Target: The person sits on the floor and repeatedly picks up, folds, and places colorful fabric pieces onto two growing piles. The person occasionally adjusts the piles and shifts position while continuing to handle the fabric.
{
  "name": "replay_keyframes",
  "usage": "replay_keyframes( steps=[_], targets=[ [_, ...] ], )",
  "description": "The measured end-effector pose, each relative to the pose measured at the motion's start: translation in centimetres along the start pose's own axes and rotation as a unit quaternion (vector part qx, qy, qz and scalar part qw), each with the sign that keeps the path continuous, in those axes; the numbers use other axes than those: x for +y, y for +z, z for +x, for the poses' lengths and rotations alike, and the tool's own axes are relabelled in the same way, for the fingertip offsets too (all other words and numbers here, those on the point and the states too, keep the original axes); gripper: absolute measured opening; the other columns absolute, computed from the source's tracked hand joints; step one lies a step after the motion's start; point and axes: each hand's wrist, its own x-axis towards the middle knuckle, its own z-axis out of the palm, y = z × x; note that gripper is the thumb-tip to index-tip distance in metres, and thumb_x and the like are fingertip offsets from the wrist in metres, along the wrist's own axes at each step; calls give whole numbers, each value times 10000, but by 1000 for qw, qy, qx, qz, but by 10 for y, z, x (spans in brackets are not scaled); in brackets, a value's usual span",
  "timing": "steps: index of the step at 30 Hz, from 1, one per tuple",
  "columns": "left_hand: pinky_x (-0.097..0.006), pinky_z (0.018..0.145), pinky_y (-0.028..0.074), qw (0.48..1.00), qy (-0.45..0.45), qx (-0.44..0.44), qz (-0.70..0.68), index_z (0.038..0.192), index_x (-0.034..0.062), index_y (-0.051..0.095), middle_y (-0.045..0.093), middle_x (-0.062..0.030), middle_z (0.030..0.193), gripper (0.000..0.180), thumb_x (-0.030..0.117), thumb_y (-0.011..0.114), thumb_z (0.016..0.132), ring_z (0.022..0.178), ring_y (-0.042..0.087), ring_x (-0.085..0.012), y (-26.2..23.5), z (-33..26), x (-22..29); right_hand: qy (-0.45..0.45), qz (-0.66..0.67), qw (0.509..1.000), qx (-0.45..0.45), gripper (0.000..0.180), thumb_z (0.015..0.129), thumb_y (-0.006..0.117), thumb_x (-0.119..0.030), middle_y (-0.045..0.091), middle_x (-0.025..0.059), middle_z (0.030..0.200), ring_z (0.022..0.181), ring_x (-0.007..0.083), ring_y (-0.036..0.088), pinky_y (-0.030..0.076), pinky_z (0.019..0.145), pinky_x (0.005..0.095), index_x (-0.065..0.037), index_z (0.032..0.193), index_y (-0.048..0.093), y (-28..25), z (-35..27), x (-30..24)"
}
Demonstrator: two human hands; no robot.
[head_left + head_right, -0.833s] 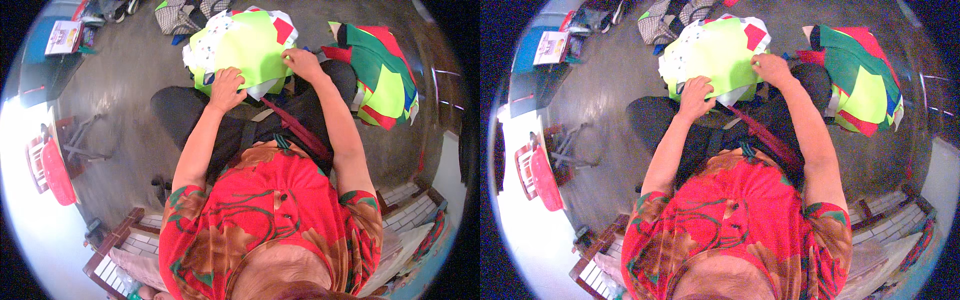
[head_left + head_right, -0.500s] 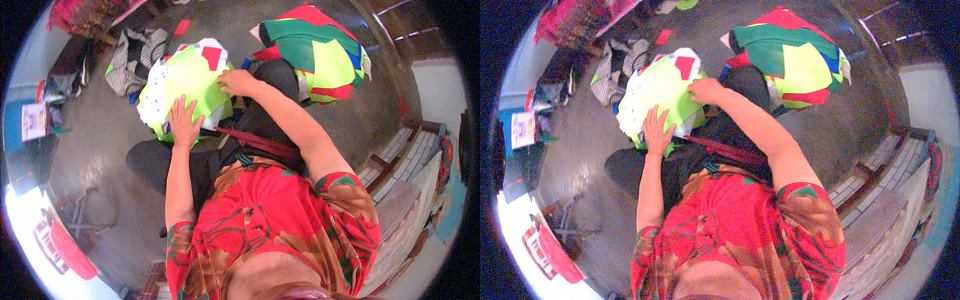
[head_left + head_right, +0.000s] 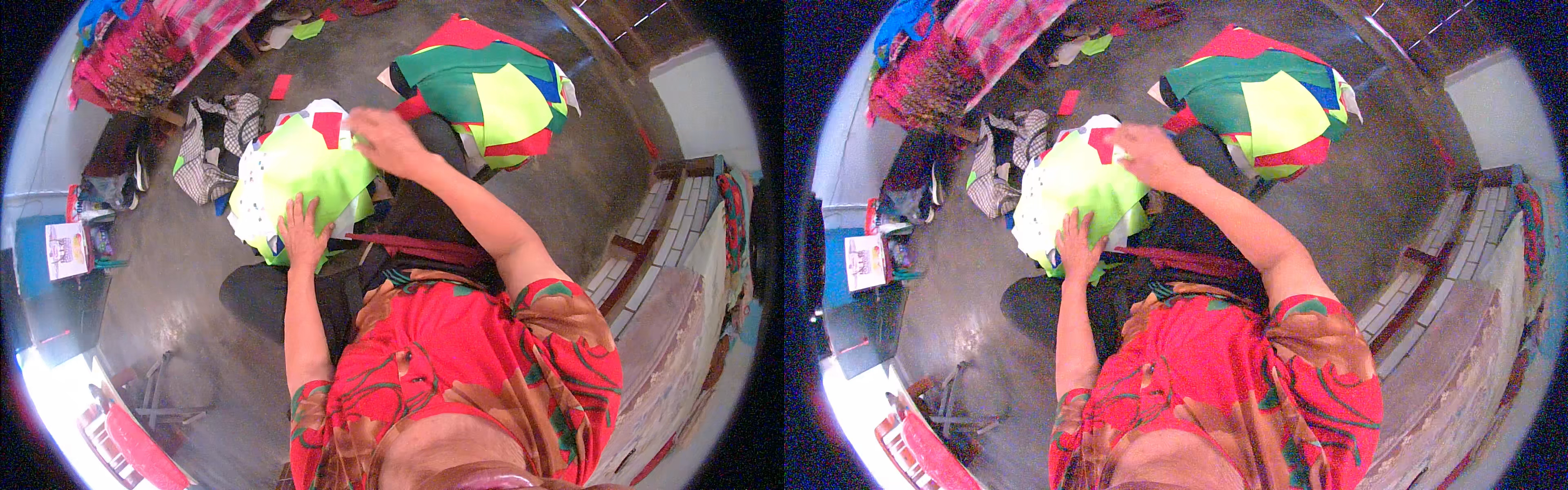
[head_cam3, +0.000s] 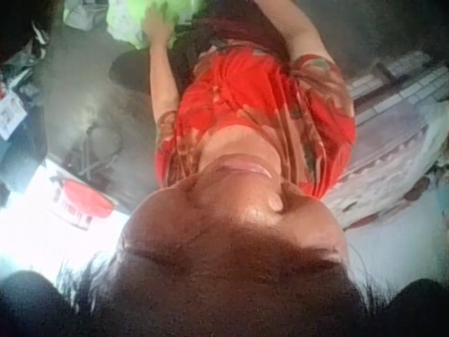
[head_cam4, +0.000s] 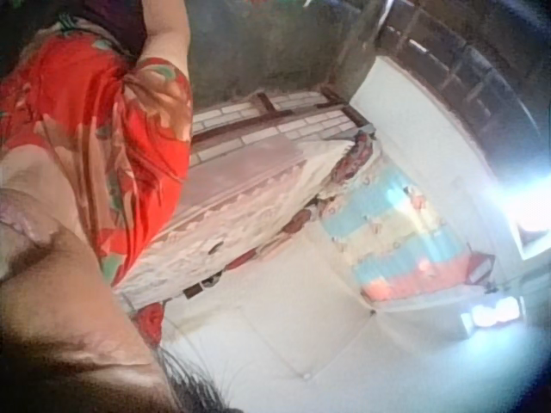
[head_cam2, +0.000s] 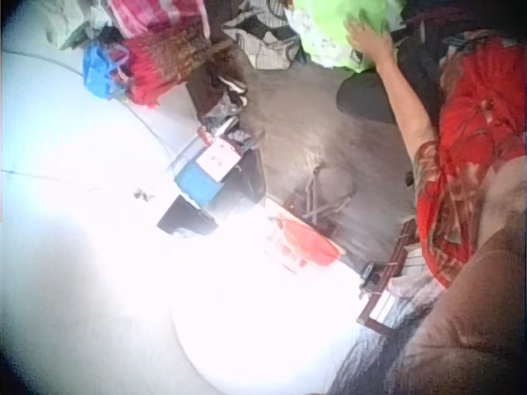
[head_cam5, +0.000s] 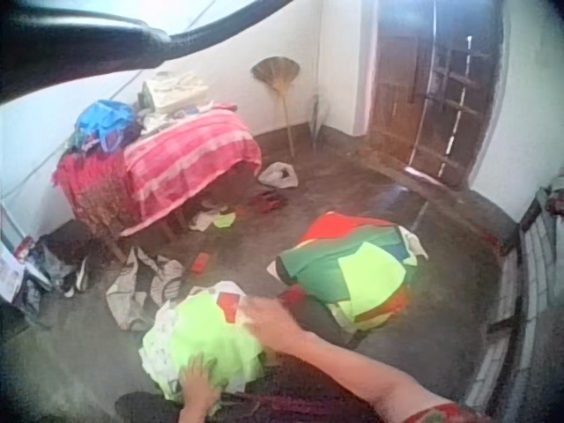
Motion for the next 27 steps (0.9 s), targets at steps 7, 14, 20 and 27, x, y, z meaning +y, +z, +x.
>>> replay_keyframes(
  steps=[7,14,20,27],
  targets=[
    [-550,1067,190,999,18,6,27,1378,219,373,233,-76,1493,673,451,615,794,1380,204,-290,8,-1,-5,186,-335,903,193,697,743,690,-357,458,175,1316,1231,329,410,311,990,488,-57,1310,416,-111,-48,58],
    [-550,1074,177,999,32,32,5,1377,215,373,236,-78,1488,687,409,651,780,1377,202,-292,10,-2,-6,280,-349,881,155,646,800,608,-460,462,200,1317,1257,355,393,277,1029,523,-40,1272,476,-103,-97,104],
    [-552,1070,188,1000,21,21,7,1367,204,388,252,-81,1480,689,397,665,767,1373,212,-291,7,1,-5,273,-334,886,170,461,863,547,-341,478,155,1324,1239,331,423,283,1028,524,-46,1218,542,-99,-95,103],
    [-554,1060,199,999,23,42,-10,1347,204,424,291,-96,1464,670,412,666,757,1351,255,-323,8,-4,-10,283,-228,911,196,310,925,446,-213,519,182,1269,1173,356,485,346,996,475,-6,1120,568,-100,-104,116]
  ],
)
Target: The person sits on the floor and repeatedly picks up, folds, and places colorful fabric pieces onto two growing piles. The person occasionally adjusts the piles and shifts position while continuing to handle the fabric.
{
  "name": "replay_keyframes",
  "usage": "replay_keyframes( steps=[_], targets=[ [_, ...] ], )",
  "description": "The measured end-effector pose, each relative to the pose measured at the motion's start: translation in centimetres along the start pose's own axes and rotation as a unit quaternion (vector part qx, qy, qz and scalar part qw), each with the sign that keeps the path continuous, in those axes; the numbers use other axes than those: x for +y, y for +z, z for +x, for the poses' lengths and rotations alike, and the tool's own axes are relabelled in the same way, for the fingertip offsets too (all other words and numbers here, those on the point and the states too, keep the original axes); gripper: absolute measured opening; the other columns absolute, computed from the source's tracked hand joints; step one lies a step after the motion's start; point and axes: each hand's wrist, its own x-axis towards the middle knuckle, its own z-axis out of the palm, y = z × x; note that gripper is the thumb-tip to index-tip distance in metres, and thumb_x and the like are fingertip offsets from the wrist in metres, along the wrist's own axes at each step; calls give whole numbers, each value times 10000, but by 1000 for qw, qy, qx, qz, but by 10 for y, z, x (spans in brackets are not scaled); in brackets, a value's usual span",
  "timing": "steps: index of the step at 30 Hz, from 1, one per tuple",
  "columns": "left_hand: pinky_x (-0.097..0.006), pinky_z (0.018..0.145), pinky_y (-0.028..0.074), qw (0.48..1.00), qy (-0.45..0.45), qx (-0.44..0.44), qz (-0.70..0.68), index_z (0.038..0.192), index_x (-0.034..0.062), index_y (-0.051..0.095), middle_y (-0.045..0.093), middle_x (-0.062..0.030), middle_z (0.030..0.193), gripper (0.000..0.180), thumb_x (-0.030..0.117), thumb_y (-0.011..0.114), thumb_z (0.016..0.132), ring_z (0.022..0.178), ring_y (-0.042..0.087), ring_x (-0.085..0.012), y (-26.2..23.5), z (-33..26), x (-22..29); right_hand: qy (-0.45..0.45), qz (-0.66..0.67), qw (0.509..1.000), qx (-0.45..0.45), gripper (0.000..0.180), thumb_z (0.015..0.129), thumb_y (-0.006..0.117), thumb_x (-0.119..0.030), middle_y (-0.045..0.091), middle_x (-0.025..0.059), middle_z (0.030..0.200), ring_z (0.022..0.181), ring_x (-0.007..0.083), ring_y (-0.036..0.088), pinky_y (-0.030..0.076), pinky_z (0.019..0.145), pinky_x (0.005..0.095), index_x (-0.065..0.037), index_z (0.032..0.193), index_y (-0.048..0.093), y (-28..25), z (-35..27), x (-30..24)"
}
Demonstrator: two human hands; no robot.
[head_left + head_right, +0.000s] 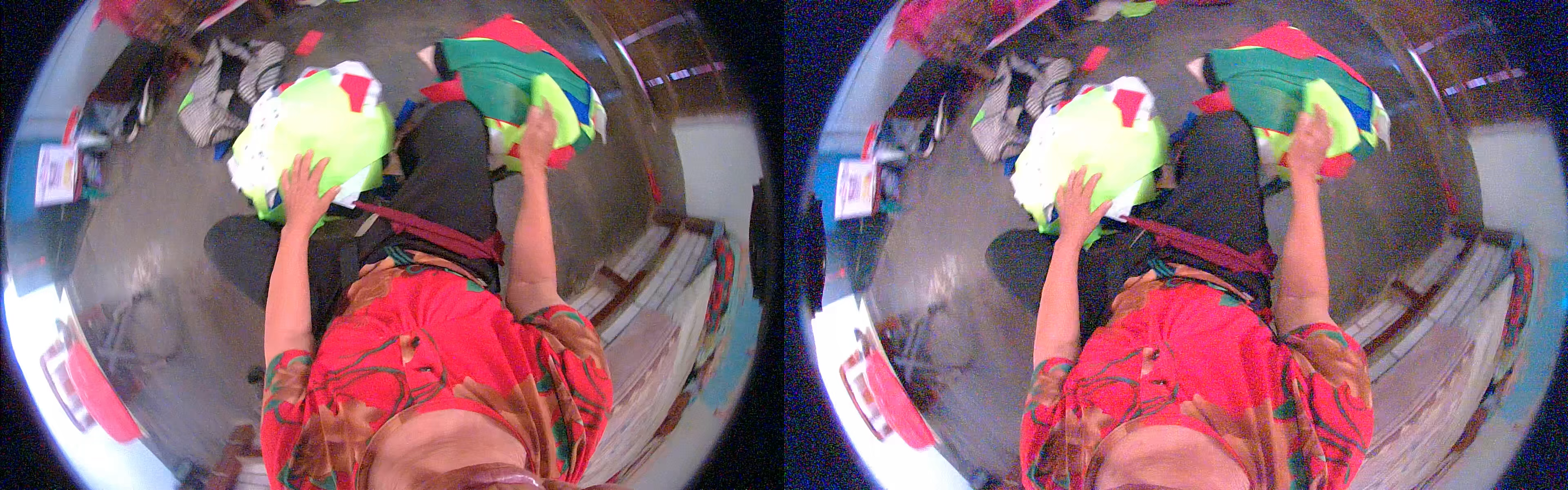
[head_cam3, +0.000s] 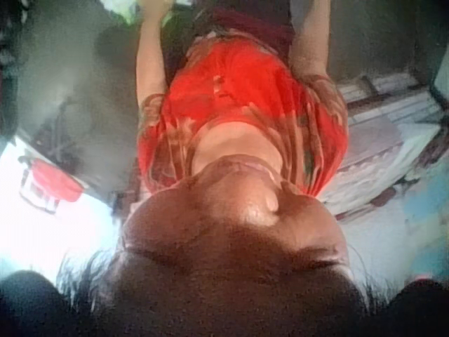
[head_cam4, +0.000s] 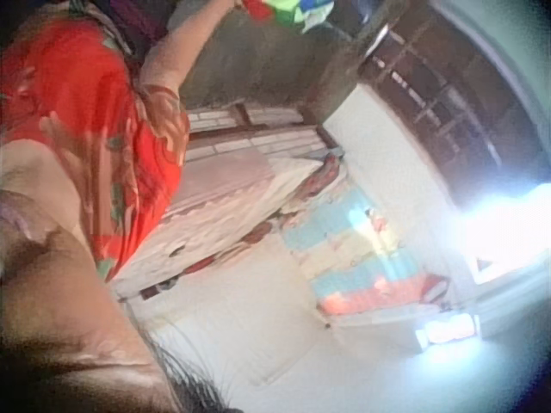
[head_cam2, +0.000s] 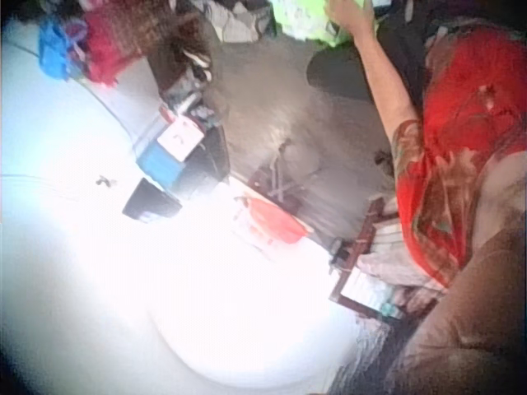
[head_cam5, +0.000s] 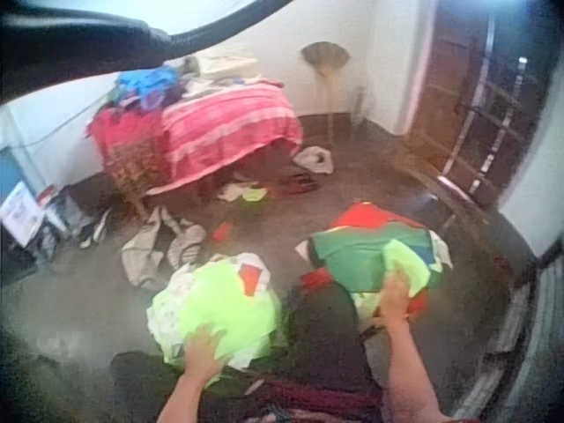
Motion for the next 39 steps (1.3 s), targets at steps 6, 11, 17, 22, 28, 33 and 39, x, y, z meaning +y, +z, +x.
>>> replay_keyframes(
  steps=[6,11,17,22,28,33,39],
  targets=[
    [-537,1085,167,1000,-18,-4,-12,1347,265,413,296,-67,1456,640,433,645,775,1360,239,-287,0,1,4,251,343,898,119,473,975,370,-347,603,173,1068,993,249,558,439,871,355,68,1090,566,-19,12,-4],
    [-551,1087,159,999,-32,-15,-8,1357,275,394,278,-55,1465,632,441,626,793,1369,211,-286,4,-4,0,266,637,722,41,456,989,338,-330,501,109,1262,1117,252,522,419,965,411,1,1289,430,-54,17,-90],
    [-557,1097,118,999,-34,-40,-10,1373,282,366,229,-51,1491,632,461,596,812,1390,159,-281,9,0,-1,321,737,568,-175,410,990,360,-301,508,105,1292,1173,248,497,407,990,424,-30,1283,453,8,1,-154],
    [-549,1108,81,996,-47,-71,-5,1392,286,344,183,-43,1513,651,480,575,815,1405,116,-269,10,1,-3,246,657,684,-198,451,978,393,-336,525,100,1257,1139,215,515,410,965,353,4,1265,474,53,14,-196],
    [-535,1115,60,994,-51,-94,-2,1407,293,318,166,-39,1520,659,489,559,827,1409,103,-261,6,2,-2,-222,358,900,-113,411,914,470,-233,491,168,1304,1199,339,455,341,1011,377,-50,1281,485,95,21,-230],
    [-579,1093,107,998,-31,-36,-31,1389,271,351,198,-72,1504,683,456,614,786,1394,148,-306,16,1,-4,-403,63,818,-405,677,841,522,-530,225,184,1480,1366,349,225,306,1064,462,-210,1408,335,173,-45,-187],
    [-567,1097,90,997,-49,-60,-31,1391,272,349,194,-71,1507,668,458,599,800,1396,141,-298,12,-1,-2,-382,74,820,-420,805,785,561,-586,192,189,1488,1376,361,190,304,1047,517,-200,1432,275,160,-50,-194]
  ],
)
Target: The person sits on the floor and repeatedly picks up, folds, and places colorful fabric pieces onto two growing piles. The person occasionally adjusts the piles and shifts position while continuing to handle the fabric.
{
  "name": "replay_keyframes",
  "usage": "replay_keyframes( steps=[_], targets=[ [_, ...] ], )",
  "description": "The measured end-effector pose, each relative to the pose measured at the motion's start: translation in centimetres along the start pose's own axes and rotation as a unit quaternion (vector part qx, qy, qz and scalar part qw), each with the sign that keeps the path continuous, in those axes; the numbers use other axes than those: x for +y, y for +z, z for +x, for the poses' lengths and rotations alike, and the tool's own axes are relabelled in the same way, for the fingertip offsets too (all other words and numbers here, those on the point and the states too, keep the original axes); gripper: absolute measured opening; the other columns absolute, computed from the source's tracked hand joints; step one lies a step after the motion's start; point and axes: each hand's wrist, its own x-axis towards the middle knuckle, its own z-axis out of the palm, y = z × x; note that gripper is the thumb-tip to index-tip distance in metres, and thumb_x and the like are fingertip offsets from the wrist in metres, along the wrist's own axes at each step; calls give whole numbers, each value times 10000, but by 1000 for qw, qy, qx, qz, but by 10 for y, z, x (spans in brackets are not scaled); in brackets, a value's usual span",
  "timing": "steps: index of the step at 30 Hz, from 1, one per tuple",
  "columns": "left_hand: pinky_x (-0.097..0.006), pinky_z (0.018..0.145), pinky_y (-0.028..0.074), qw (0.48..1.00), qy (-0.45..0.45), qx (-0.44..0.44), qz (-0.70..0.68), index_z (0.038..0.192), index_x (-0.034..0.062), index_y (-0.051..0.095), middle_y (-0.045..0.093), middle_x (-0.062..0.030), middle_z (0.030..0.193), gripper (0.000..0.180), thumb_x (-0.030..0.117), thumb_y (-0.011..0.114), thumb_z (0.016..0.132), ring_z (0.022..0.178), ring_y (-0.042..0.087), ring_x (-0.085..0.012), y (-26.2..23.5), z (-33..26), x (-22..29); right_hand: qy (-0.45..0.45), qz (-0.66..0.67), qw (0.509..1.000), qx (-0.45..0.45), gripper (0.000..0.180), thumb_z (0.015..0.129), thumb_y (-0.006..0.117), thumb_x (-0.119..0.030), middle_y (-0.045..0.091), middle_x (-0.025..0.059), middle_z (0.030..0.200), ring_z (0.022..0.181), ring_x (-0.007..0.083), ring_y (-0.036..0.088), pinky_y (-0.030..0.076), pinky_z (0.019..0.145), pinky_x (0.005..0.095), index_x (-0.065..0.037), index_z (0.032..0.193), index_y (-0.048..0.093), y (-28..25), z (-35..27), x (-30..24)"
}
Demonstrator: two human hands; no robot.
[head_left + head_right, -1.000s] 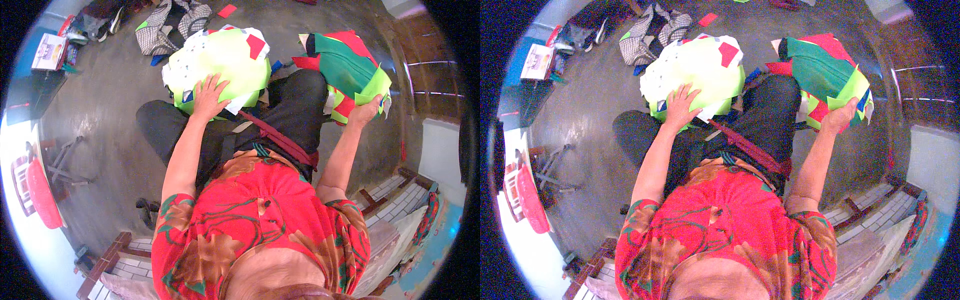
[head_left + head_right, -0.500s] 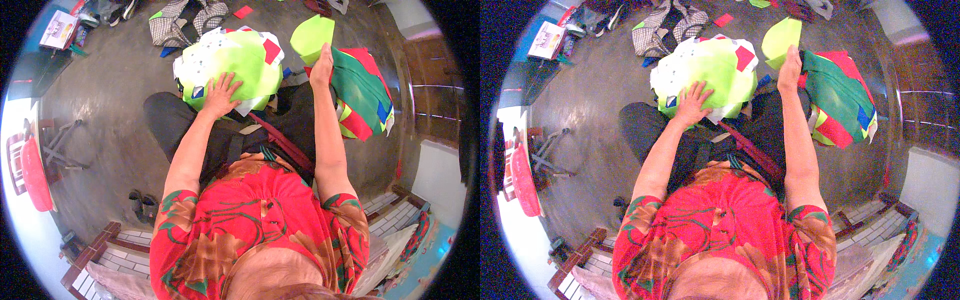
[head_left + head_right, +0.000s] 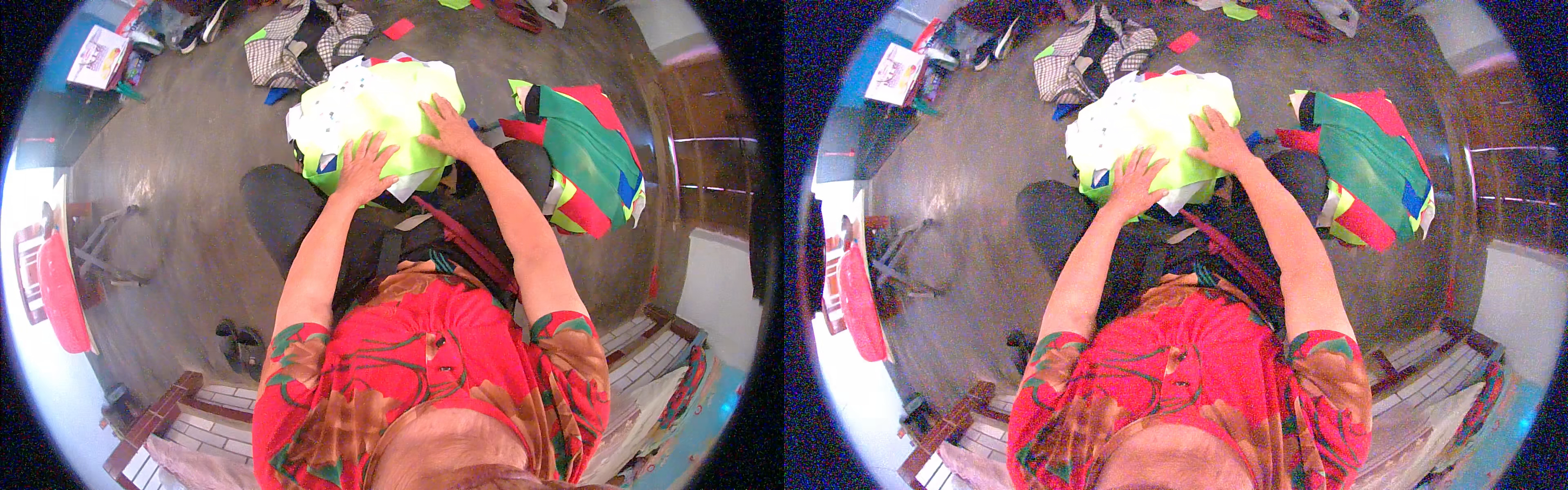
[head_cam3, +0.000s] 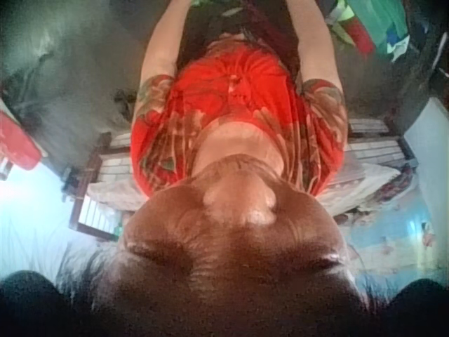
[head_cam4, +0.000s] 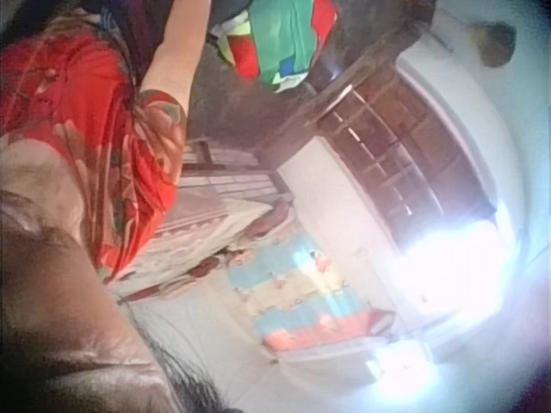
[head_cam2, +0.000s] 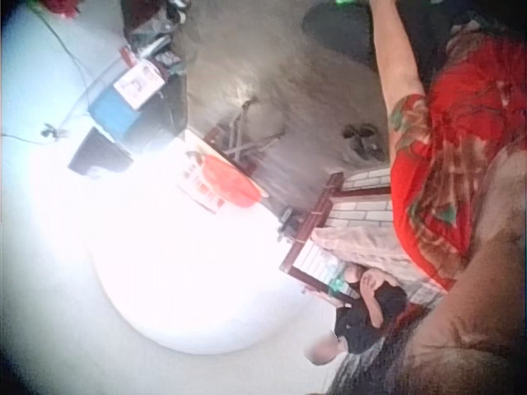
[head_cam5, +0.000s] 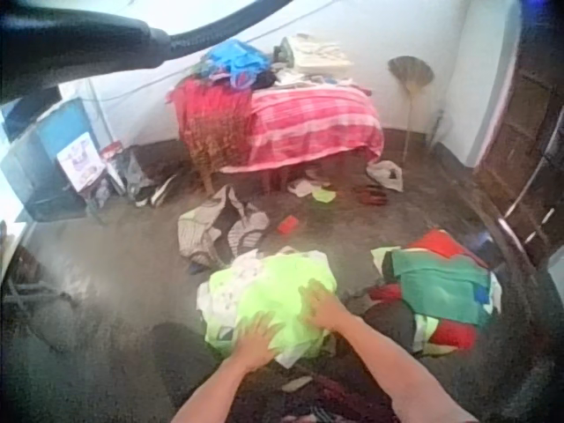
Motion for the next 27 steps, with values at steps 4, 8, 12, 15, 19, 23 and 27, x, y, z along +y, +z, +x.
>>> replay_keyframes(
  steps=[4,8,12,15,19,23,27],
  targets=[
    [-543,1108,72,1000,-3,-18,6,1391,272,351,202,-70,1503,653,445,600,812,1399,128,-281,-7,3,4,34,-51,998,-3,838,773,565,-594,182,173,1498,1374,357,201,328,1024,525,-191,1440,257,2,-2,-13],
    [-550,1102,79,1000,2,-3,5,1382,245,362,205,-84,1499,658,427,616,803,1397,133,-285,-1,2,1,64,-76,995,-30,861,764,568,-597,155,166,1511,1378,346,202,329,1014,541,-204,1451,230,-5,-1,-22],
    [-547,1102,79,1000,8,-1,15,1382,236,361,194,-77,1506,663,422,617,799,1398,131,-285,-7,2,5,38,-29,999,24,807,780,608,-507,170,168,1504,1375,344,208,278,1023,593,-211,1440,250,-17,-10,-38],
    [-537,1105,74,1000,-2,-22,22,1382,240,364,193,-68,1508,665,420,620,796,1397,137,-278,-16,6,11,3,21,991,130,754,789,638,-397,213,180,1481,1352,355,248,290,1032,555,-192,1423,286,-41,-23,-49],
    [-533,1101,93,999,16,13,26,1365,231,395,201,-58,1507,656,427,633,787,1393,149,-276,-8,3,7,16,68,974,216,684,766,687,-205,305,180,1434,1298,345,340,308,1042,432,-118,1371,380,-79,-57,-59],
    [-532,1102,103,999,11,0,31,1373,231,384,195,-54,1508,669,415,646,787,1394,144,-278,-8,3,7,51,46,953,295,589,741,692,-139,429,167,1357,1247,333,415,343,1021,411,-85,1288,481,-105,-98,-40],
    [-533,1108,87,999,27,18,36,1387,242,362,187,-56,1508,681,423,640,792,1400,127,-276,-2,2,2,145,-38,929,340,605,720,710,-133,439,146,1354,1219,336,431,346,1010,419,-94,1282,488,-123,-141,-7]
  ],
)
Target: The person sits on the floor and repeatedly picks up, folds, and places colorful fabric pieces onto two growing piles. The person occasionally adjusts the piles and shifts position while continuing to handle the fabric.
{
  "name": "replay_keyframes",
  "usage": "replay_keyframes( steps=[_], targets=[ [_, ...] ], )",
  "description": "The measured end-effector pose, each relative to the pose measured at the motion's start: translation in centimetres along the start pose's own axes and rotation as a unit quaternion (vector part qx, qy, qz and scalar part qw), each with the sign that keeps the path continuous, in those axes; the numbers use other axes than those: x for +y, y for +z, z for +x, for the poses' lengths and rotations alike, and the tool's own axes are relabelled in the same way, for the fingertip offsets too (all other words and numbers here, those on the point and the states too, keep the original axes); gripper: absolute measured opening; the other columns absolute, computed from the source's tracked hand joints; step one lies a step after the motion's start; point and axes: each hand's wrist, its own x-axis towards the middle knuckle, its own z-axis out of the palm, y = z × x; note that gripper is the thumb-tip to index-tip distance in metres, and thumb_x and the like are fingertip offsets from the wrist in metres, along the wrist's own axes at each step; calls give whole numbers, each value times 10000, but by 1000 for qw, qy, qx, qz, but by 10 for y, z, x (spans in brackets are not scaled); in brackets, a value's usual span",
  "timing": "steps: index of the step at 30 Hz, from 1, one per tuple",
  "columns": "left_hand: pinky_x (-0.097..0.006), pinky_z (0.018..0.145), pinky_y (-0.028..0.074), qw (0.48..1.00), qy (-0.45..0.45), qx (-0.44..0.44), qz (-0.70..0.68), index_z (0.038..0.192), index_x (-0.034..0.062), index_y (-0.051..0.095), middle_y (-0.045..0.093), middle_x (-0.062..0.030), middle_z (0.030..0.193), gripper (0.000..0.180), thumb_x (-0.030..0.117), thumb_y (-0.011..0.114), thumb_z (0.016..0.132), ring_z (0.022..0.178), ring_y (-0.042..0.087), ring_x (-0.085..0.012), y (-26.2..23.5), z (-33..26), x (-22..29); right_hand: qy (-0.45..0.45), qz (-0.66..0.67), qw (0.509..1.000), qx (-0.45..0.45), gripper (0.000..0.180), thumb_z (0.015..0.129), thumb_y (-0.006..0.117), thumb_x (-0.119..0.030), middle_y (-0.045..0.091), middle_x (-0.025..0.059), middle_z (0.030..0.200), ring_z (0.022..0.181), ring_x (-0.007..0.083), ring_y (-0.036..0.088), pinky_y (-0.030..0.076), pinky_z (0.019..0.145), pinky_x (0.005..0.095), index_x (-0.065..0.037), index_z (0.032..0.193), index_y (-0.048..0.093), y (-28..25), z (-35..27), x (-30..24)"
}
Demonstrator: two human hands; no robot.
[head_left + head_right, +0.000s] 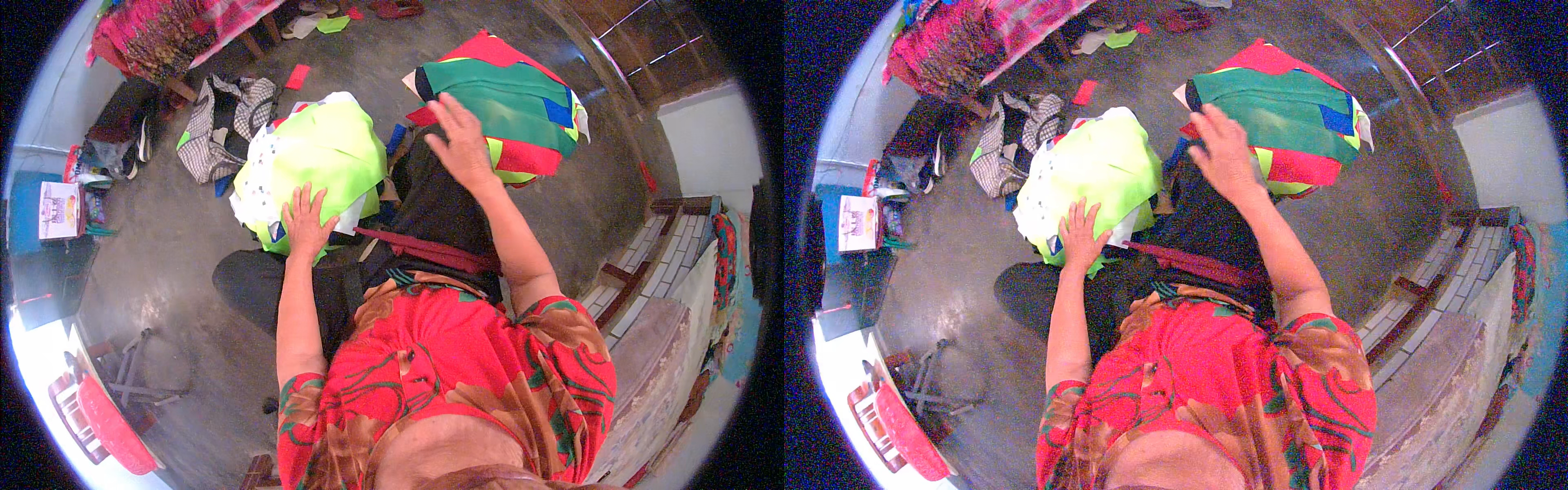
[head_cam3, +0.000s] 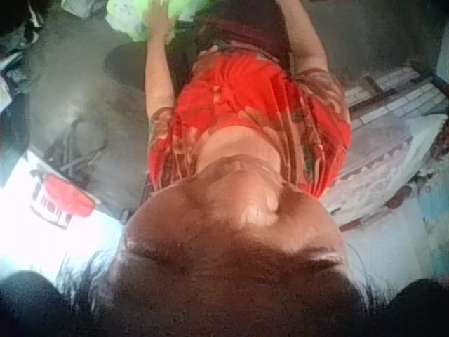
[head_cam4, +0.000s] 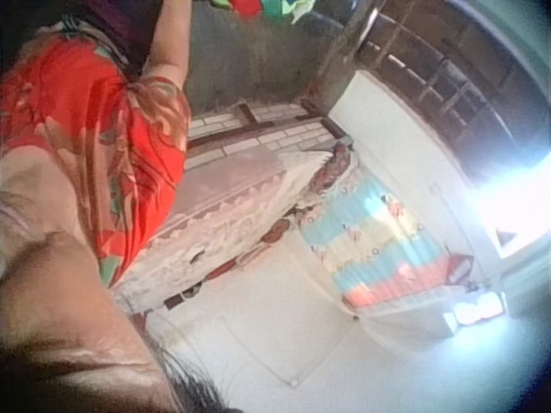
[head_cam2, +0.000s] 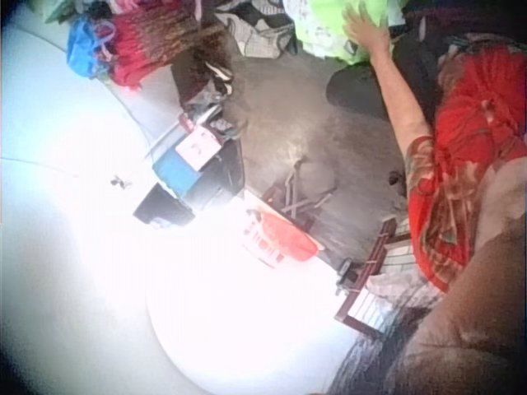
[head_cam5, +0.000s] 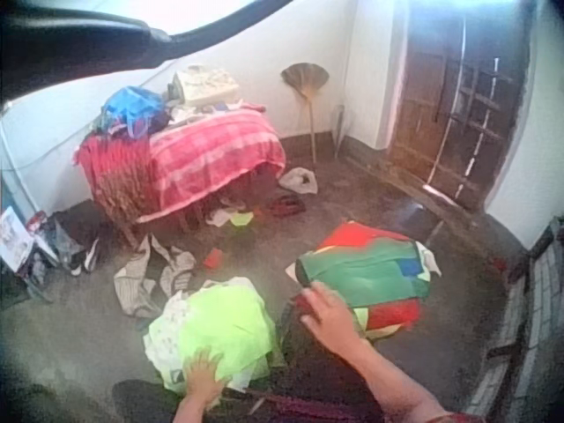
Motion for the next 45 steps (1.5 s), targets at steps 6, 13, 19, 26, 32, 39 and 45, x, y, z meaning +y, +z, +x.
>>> replay_keyframes(
  steps=[6,13,19,26,32,39,45],
  targets=[
    [-561,1080,127,1000,23,17,3,1398,219,339,188,-84,1507,697,468,600,802,1388,159,-305,-1,-1,-3,69,-104,992,-6,629,743,683,-147,398,165,1373,1264,314,383,305,1030,446,-98,1318,433,-21,-20,43],
    [-567,1084,119,1000,15,7,-2,1395,223,344,183,-78,1510,707,460,623,790,1392,151,-303,-1,1,-2,89,-170,981,-26,660,742,668,-124,374,138,1396,1283,295,368,307,1020,456,-116,1345,398,-16,-21,52],
    [-563,1089,111,1000,9,7,0,1390,226,355,189,-76,1508,688,463,612,798,1392,150,-299,-1,0,-1,80,-199,976,-32,625,766,668,-187,379,127,1397,1284,282,370,299,1009,482,-125,1334,413,-13,-16,51],
    [-548,1096,105,1000,13,14,2,1389,228,361,197,-70,1504,662,504,561,821,1393,147,-288,1,0,-3,92,-159,983,-1,506,819,624,-272,380,123,1398,1290,293,360,292,1003,501,-193,1297,477,-7,-15,59],
    [-573,1079,120,999,25,32,9,1397,222,342,186,-81,1510,696,485,591,803,1391,153,-306,9,-1,-8,53,-186,978,-73,578,779,659,-233,336,71,1431,1304,336,329,273,1003,573,-252,1317,451,-15,-12,53],
    [-568,1078,125,999,23,23,3,1398,233,339,187,-76,1510,703,476,606,795,1389,161,-303,5,0,-7,81,-166,982,-39,643,721,700,-143,382,14,1407,1293,317,352,274,992,573,-282,1301,461,-5,-12,56],
    [-569,1076,129,999,23,22,7,1396,234,343,194,-74,1507,707,484,607,790,1388,163,-301,4,0,-5,83,-204,975,5,562,730,675,-124,442,1,1361,1275,296,379,273,986,556,-283,1247,521,6,-12,62]
  ],
)
